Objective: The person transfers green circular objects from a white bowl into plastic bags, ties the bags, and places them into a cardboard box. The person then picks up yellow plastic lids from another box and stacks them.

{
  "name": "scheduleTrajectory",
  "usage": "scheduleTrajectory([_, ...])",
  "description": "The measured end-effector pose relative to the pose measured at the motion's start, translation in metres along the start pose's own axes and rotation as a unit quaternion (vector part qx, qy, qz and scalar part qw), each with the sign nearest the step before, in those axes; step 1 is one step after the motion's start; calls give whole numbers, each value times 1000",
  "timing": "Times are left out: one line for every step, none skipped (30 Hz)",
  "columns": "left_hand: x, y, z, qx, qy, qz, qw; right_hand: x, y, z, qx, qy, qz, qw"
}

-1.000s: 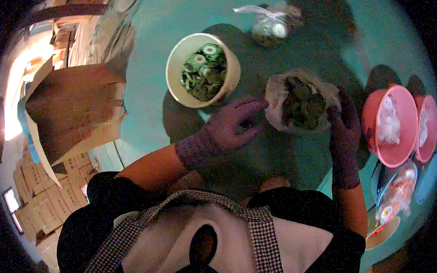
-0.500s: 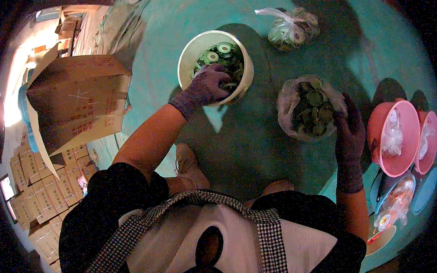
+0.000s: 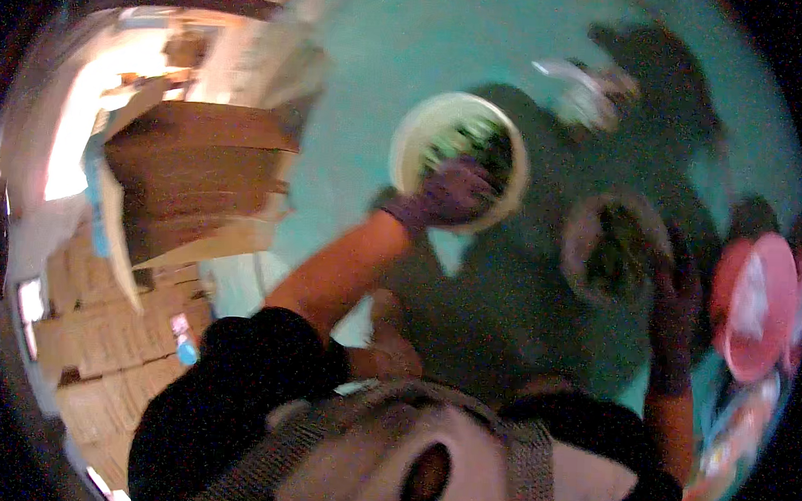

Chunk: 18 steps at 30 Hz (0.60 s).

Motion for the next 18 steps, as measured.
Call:
scheduleTrajectory([-20, -3, 9, 52, 28, -9, 998, 5, -10, 1, -16, -2, -58, 998])
scheduleTrajectory([-4, -6, 10, 61, -13, -180, 982, 24, -11, 3, -1, -3, -111, 994])
scheduleTrajectory([-19, -27, 12, 27, 31, -242, 969, 35, -16, 3, -9, -8, -129, 992])
scheduleTrajectory([-19, -20, 17, 65, 63, -239, 967, 37, -22, 3, -13, -12, -130, 991])
scheduleTrajectory([-16, -6, 21, 105, 91, -228, 964, 40, -25, 4, -18, -15, -128, 991])
scheduleTrajectory([-7, 12, 17, 126, 94, -210, 965, 41, -19, 4, -16, -17, -121, 992])
scheduleTrajectory([0, 34, 16, 145, 95, -195, 965, 41, -18, 5, -14, -18, -123, 992])
scheduleTrajectory([7, 44, 19, 162, 97, -169, 967, 41, -11, 7, -15, -20, -118, 993])
scheduleTrajectory([10, 55, 22, 206, 93, -172, 959, 41, -9, 8, -14, -19, -120, 993])
scheduleTrajectory([3, 69, 24, 217, 121, -184, 951, 40, -11, 6, -14, -14, -128, 992])
scheduleTrajectory([-2, 73, 25, 222, 146, -180, 947, 39, -7, 8, -14, -11, -129, 991])
scheduleTrajectory([-40, 51, 15, 130, 219, -57, 965, 36, -5, 8, -16, -8, -117, 993])
scheduleTrajectory([-44, 47, 19, 170, 137, -144, 965, 28, -10, 5, -23, -4, -110, 994])
scheduleTrajectory([-64, 42, 26, 210, 141, 3, 968, 27, -13, 2, -30, -2, -103, 994])
scheduleTrajectory([-79, 43, 32, 253, 125, 147, 948, 22, -13, -2, -33, 4, -99, 995])
scheduleTrajectory([-57, 39, 23, 129, 215, 493, 833, 27, -1, -2, -16, 2, -91, 996])
scheduleTrajectory([-31, 61, 28, 123, 211, 495, 834, 28, 2, -2, -9, 5, -99, 995])
scheduleTrajectory([-18, 70, 36, 106, 221, 512, 823, 33, 3, -2, -2, 3, -111, 994])
Point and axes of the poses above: each hand's wrist, its own z-axis away from the middle knuckle, its own y-axis out of the back of the hand, x = y × z, the point moved 9 cm from there along -z, towards the middle knuckle, and after that the axes turned 10 degrees about y, right-handed, at the moved point
